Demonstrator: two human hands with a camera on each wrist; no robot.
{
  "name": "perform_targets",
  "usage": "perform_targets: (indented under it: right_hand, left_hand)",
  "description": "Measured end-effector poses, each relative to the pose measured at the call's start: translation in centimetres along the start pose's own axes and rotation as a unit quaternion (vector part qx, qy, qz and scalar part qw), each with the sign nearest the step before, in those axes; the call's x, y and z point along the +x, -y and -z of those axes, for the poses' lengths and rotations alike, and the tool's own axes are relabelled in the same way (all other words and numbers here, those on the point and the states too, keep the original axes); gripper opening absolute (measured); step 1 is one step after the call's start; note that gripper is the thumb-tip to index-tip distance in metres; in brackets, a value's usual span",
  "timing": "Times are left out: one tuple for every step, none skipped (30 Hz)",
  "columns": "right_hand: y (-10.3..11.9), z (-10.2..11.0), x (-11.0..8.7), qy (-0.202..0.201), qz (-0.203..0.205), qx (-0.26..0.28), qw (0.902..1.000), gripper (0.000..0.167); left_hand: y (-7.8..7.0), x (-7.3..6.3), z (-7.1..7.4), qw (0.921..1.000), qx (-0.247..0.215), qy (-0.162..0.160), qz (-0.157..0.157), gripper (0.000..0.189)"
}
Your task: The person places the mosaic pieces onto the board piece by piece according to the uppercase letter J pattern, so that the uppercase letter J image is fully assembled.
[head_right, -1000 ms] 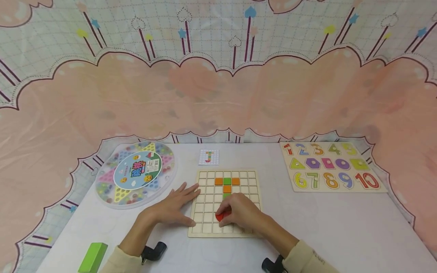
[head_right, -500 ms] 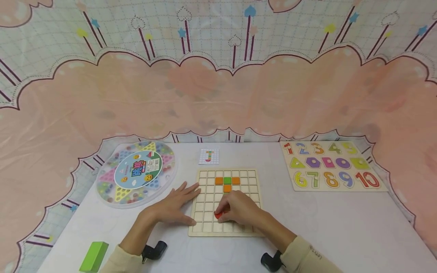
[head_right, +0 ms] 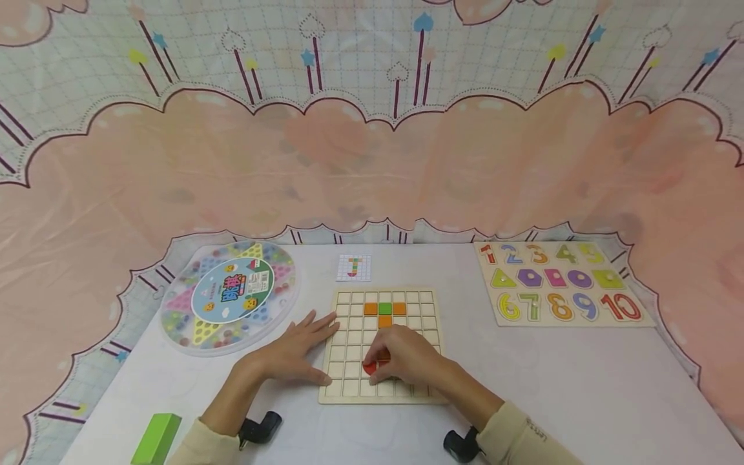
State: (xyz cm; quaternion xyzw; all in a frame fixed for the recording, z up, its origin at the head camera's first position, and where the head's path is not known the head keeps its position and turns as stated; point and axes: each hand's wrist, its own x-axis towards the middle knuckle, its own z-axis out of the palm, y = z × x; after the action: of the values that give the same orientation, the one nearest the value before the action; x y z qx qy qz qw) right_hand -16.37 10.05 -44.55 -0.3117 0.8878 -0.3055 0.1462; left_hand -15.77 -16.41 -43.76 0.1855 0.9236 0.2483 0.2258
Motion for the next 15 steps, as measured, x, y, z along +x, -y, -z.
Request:
perform_targets:
  right_hand:
    - [0.0,0.0,0.0,-0.002,-0.001,-0.001,1.0,0.024]
    - [-0.1,0.1,-0.1,-0.004,-0.004,-0.001,1.0,0.025]
    - [-0.1,0.2,-0.1,-0.009,-0.007,0.0,0.9999,0.025]
    - [-0.2,0.2,-0.2,-0.012,-0.012,0.005,0.9998,0.026]
    - [-0.3,0.3,-0.3,-0.018,-0.017,0.01,0.9997,0.027]
    - [-0.3,0.4,-0.4,-0.025,-0.02,0.013,0.9994,0.029]
    - [-0.5,0.5,-0.5,-0.031,-0.024,0.015,0.9991,0.031]
    - [-0.6,0.6,-0.6,-0.038,-0.026,0.018,0.9987,0.033]
    - [-0.7,0.7,-0.8,-0.045,-0.029,0.02,0.9984,0.035]
    - [-0.9,0.9,-1.0,-0.05,-0.034,0.024,0.9979,0.038]
    - [-1.1,1.1,-1.2,-0.057,-0.04,0.027,0.9972,0.04]
    - [-1.2,1.2,-1.4,-0.062,-0.048,0.03,0.9965,0.042]
    - [-1.5,1.4,-1.7,-0.066,-0.057,0.032,0.9957,0.042]
    - [-1.7,1.7,-2.0,-0.072,-0.068,0.038,0.9944,0.043]
    - [-2.0,1.8,-2.2,-0.077,-0.08,0.045,0.9927,0.044]
  left_hand:
    - [0.0,0.0,0.0,1.0,0.001,0.0,0.001,0.098]
    - [0.0,0.0,0.0,1.0,0.002,0.0,0.001,0.098]
    - [0.1,0.0,0.0,1.0,0.002,0.001,0.002,0.098]
    - [0.1,0.0,0.0,1.0,0.003,0.001,0.002,0.098]
    - [0.1,0.0,0.0,1.0,0.002,0.001,0.003,0.098]
    - [0.2,-0.1,0.0,1.0,0.001,0.001,0.003,0.099]
    - [0.2,-0.1,0.0,1.0,-0.001,0.0,0.004,0.099]
    - [0.2,-0.1,0.0,1.0,-0.003,-0.001,0.005,0.098]
    - [0.2,-0.2,-0.1,1.0,-0.003,-0.004,0.005,0.098]
    - [0.3,-0.2,-0.1,1.0,-0.003,-0.007,0.006,0.098]
    - [0.3,-0.2,-0.1,0.9999,-0.005,-0.009,0.006,0.098]
    - [0.3,-0.3,-0.1,0.9999,-0.008,-0.012,0.005,0.098]
    - [0.4,-0.3,-0.2,0.9998,-0.009,-0.015,0.004,0.098]
    - [0.4,-0.4,-0.2,0.9998,-0.011,-0.017,0.003,0.098]
    - [0.5,-0.4,-0.2,0.9998,-0.012,-0.019,0.001,0.098]
